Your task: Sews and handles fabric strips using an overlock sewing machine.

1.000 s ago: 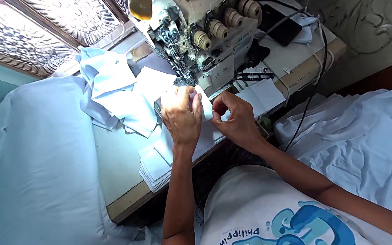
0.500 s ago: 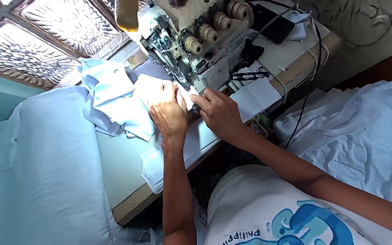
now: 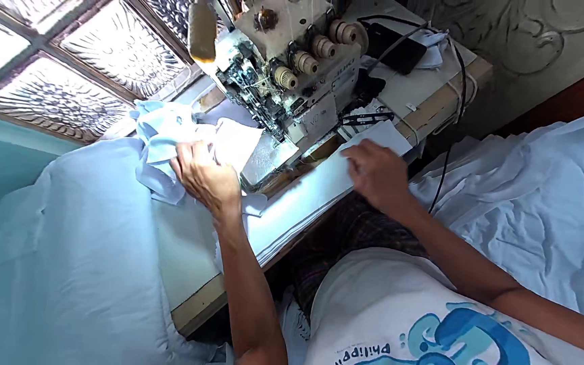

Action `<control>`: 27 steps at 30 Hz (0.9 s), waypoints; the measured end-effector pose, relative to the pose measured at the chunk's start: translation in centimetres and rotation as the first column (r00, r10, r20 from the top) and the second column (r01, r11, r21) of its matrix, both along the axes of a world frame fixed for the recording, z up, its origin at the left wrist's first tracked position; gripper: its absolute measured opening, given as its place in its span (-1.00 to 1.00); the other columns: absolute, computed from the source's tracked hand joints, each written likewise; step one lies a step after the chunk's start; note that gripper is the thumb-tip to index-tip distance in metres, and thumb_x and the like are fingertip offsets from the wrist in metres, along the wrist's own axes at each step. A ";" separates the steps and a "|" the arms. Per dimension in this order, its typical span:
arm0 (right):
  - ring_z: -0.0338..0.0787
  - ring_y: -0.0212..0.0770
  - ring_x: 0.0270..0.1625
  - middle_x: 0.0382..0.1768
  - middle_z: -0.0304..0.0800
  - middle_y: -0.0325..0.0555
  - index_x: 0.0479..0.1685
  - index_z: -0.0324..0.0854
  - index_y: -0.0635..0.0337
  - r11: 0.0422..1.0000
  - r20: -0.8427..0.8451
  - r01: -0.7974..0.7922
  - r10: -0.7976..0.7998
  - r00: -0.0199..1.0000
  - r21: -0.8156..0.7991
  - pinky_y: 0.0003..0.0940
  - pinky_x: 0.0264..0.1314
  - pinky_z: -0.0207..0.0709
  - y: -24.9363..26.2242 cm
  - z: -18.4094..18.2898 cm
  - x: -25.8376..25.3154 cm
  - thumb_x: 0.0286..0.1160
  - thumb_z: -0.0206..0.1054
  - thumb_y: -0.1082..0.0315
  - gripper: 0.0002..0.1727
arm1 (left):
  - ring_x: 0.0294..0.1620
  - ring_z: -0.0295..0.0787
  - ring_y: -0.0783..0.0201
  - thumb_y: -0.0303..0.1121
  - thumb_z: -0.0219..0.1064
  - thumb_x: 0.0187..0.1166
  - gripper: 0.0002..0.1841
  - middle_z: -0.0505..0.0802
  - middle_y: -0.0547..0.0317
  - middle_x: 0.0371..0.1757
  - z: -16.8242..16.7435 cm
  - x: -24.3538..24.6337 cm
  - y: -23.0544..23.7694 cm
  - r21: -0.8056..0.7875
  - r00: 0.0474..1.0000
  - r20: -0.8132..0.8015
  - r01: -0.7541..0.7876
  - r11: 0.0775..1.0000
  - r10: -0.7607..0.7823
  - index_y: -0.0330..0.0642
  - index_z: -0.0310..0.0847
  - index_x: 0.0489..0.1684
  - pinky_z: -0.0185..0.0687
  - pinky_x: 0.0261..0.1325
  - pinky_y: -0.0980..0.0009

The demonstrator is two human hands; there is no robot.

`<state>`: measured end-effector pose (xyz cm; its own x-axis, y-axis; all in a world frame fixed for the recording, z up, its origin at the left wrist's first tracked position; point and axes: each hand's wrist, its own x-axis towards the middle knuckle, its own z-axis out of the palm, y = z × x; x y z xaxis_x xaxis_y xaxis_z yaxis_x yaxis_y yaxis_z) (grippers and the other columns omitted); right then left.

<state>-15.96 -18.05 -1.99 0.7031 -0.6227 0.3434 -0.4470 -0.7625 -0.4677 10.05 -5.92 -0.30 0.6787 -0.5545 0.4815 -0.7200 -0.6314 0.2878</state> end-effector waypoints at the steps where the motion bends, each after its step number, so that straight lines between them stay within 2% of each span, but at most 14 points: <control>1: 0.86 0.25 -0.07 -0.01 0.82 0.27 0.12 0.80 0.27 0.995 -0.016 0.094 -0.094 0.995 0.026 0.18 -0.11 0.70 -1.6 -0.8 -0.8 0.58 0.28 0.44 -0.73 | 0.34 0.62 -0.38 -0.33 0.16 0.70 -0.65 0.74 -0.42 0.24 -0.5 -0.5 1.5 0.004 1.000 0.001 0.000 1.000 0.000 -0.39 0.72 0.19 0.38 0.44 -0.20; 3: 0.82 0.35 0.07 0.13 0.77 0.35 0.18 0.75 0.34 0.966 -0.083 0.235 -0.226 0.970 0.111 0.32 0.03 0.64 -4.6 -1.9 -2.5 0.65 0.25 0.36 -0.70 | 0.33 0.63 -0.30 -0.26 0.18 0.75 -0.64 0.70 -0.36 0.29 -1.7 -1.4 5.1 0.034 0.999 -0.045 0.003 0.999 -0.002 -0.36 0.63 0.28 0.48 0.40 -0.18; 5: 0.78 0.42 0.11 0.12 0.75 0.40 0.19 0.71 0.38 0.934 -0.105 0.311 -0.297 0.949 0.174 0.41 0.06 0.56 -6.6 -2.5 -3.7 0.63 0.33 0.27 -0.64 | 0.13 0.71 -0.28 -0.38 0.30 0.66 -0.70 0.72 -0.39 0.18 -2.0 -2.2 7.7 0.023 0.989 -0.149 -0.005 1.000 0.008 -0.45 0.66 0.17 0.58 0.21 -0.17; 8: 0.78 0.38 0.12 0.09 0.78 0.35 0.13 0.74 0.37 0.906 -0.125 0.340 -0.318 0.940 0.253 0.43 0.12 0.51 -8.1 -2.8 -4.2 0.59 0.41 0.21 -0.63 | -0.15 0.75 -0.17 -0.52 0.38 0.56 -0.84 0.79 -0.33 -0.10 -2.1 -3.6 10.9 0.057 0.951 -0.309 0.019 0.998 -0.001 -0.49 0.74 -0.08 0.62 -0.03 -0.11; 11: 0.80 0.33 0.05 -0.02 0.81 0.31 -0.02 0.78 0.36 0.905 -0.146 0.357 -0.330 0.933 0.232 0.39 0.05 0.51 -8.2 -2.5 -3.6 0.58 0.36 0.33 -0.75 | -0.21 0.79 -0.02 -0.53 0.41 0.53 -0.88 0.84 -0.20 -0.17 -2.2 -4.9 13.2 0.128 0.905 -0.425 0.085 0.988 -0.023 -0.41 0.82 -0.17 0.66 -0.05 -0.01; 13: 0.80 0.34 0.01 -0.07 0.81 0.30 -0.07 0.78 0.36 0.904 -0.185 0.377 -0.343 0.921 0.203 0.39 -0.01 0.49 -8.1 -2.1 -3.2 0.55 0.33 0.36 -0.77 | -0.20 0.81 0.02 -0.53 0.39 0.53 -0.88 0.86 -0.18 -0.14 -2.6 -5.3 14.0 0.146 0.905 -0.425 0.111 0.983 -0.039 -0.37 0.86 -0.17 0.69 -0.06 0.05; 16: 0.80 0.36 -0.02 -0.10 0.83 0.30 -0.12 0.79 0.35 0.913 -0.187 0.385 -0.358 0.915 0.136 0.40 -0.08 0.48 -8.4 -2.3 -3.5 0.53 0.33 0.35 -0.77 | -0.19 0.81 0.04 -0.57 0.40 0.52 -0.88 0.86 -0.17 -0.12 -2.5 -5.4 14.1 0.147 0.912 -0.410 0.071 0.987 -0.005 -0.34 0.87 -0.18 0.69 -0.06 0.08; 20: 0.78 0.43 0.04 -0.05 0.81 0.38 -0.09 0.79 0.39 0.892 -0.128 0.440 -0.427 0.895 0.102 0.46 0.01 0.47 -9.7 -1.5 -5.0 0.52 0.35 0.33 -0.74 | -0.20 0.77 -0.01 -0.58 0.47 0.45 -0.90 0.82 -0.21 -0.11 -2.2 -5.2 13.6 0.165 0.901 -0.426 -0.006 0.986 0.077 -0.39 0.82 -0.16 0.65 -0.06 0.02; 23: 0.76 0.38 0.14 0.09 0.77 0.40 0.05 0.75 0.40 0.835 -0.058 0.542 -0.539 0.840 0.090 0.39 0.16 0.49 -11.1 -0.7 -6.6 0.53 0.32 0.26 -0.65 | -0.23 0.72 0.01 -0.57 0.52 0.42 -0.79 0.78 -0.23 0.00 -2.2 -4.8 13.5 0.176 0.890 -0.445 -0.024 0.984 0.101 -0.39 0.80 -0.02 0.62 -0.09 0.03; 25: 0.75 0.28 0.16 0.14 0.75 0.36 0.12 0.73 0.38 0.785 0.034 0.613 -0.617 0.786 0.086 0.23 0.24 0.50 -12.0 0.0 -7.6 0.54 0.28 0.21 -0.60 | -0.24 0.70 0.01 -0.56 0.53 0.42 -0.71 0.76 -0.25 0.09 -2.2 -4.5 13.6 0.184 0.876 -0.469 -0.026 0.983 0.111 -0.39 0.77 0.10 0.63 -0.12 0.04; 27: 0.79 0.09 0.09 0.06 0.80 0.26 0.13 0.73 0.35 0.743 0.169 0.668 -0.665 0.727 0.050 -0.02 0.23 0.55 -12.5 0.6 -8.1 0.59 0.23 0.18 -0.59 | -0.24 0.71 0.02 -0.54 0.54 0.43 -0.65 0.74 -0.26 0.17 -2.2 -4.2 13.7 0.189 0.862 -0.492 -0.028 0.982 0.119 -0.37 0.74 0.18 0.65 -0.13 0.06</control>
<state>-24.11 -30.59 -1.38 0.0407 -0.9039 0.4257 -0.7599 -0.3047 -0.5743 5.88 7.82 -2.48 0.8443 -0.5351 -0.0296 -0.4577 -0.7487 0.4795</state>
